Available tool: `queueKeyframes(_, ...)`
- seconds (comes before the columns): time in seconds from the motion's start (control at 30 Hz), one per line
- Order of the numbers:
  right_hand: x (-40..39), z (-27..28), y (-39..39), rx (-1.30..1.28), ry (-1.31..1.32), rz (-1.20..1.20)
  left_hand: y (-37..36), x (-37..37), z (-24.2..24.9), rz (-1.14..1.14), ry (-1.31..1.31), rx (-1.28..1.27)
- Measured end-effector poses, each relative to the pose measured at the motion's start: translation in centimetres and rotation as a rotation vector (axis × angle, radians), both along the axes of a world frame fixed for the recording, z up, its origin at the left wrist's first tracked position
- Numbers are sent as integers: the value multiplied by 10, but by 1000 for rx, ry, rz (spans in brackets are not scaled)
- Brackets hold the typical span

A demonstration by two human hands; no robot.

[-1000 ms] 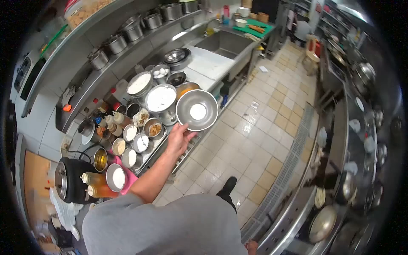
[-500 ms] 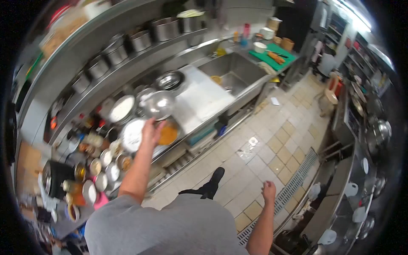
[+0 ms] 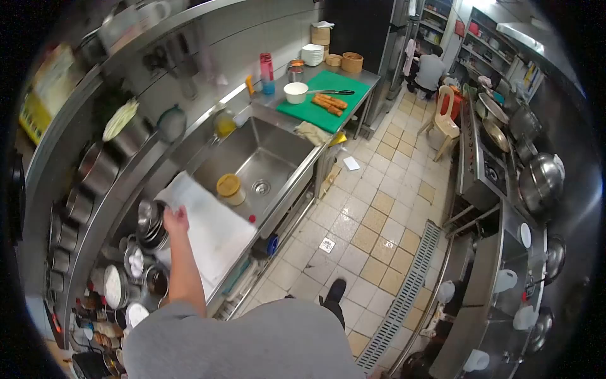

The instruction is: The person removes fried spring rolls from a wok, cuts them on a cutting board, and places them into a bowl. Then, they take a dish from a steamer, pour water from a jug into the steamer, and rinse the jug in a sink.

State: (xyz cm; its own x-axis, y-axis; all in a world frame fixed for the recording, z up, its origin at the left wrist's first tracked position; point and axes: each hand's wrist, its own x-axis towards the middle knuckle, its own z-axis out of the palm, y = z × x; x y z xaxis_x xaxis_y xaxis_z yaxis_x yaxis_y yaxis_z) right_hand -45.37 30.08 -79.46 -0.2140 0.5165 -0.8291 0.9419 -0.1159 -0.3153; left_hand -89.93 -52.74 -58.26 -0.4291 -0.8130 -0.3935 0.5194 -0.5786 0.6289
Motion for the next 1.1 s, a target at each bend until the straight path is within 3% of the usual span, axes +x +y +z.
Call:
queueKeyframes(0.17,-124,-37,40,-36,-49,157,158,-119,-67,-414,-161,70)
queueKeyframes(0.2,-157,-45,57,-30,-48,202,190,-147,-72,-410,-245,58)
queueKeyframes(0.33,-313,-105,175,74,30,460,272,-262,-48,-490,-416,-32)
queueKeyframes(0.37,-376,-133,222,159,100,631,285,-292,-39,-473,-412,-30)
queueKeyframes(0.43,-537,-135,287,377,219,1039,313,-333,-14,-668,-456,-420)
queueKeyframes(0.47,-646,-49,261,527,202,920,323,-352,-16,-653,-469,-403)
queueKeyframes(0.5,-729,-142,330,1021,562,1414,332,-375,-17,-715,-542,-566)
queueKeyframes(0.53,-822,-59,284,648,527,786,340,-400,-20,-775,-611,-730)
queueKeyframes(0.57,-892,28,237,425,631,601,348,-424,-29,-758,-618,-711)
queueKeyframes(0.6,-964,39,235,567,737,814,358,-439,-44,-775,-669,-934)
queueKeyframes(0.63,-1020,69,211,415,738,666,370,-449,-61,-807,-724,-1147)
queueKeyframes(0.67,-1069,71,192,395,966,634,385,-461,-62,-815,-753,-1105)
queueKeyframes(0.73,-1132,121,124,234,890,620,409,-480,-46,-762,-898,-1754)
queueKeyframes(0.77,-1144,154,79,126,874,577,421,-482,-51,-780,-917,-1708)
queueKeyframes(0.83,-1183,160,23,-17,920,715,436,-514,-47,-759,-963,-1647)
queueKeyframes(0.97,-1267,165,-69,164,1208,1173,449,-535,-59,-821,-1151,-1582)
queueKeyframes(1.03,-1315,186,-117,169,1221,1309,445,-547,-67,-835,-1193,-1589)
queueKeyframes(1.1,-1367,184,-156,354,1269,1575,449,-545,-88,-962,-1171,-1489)
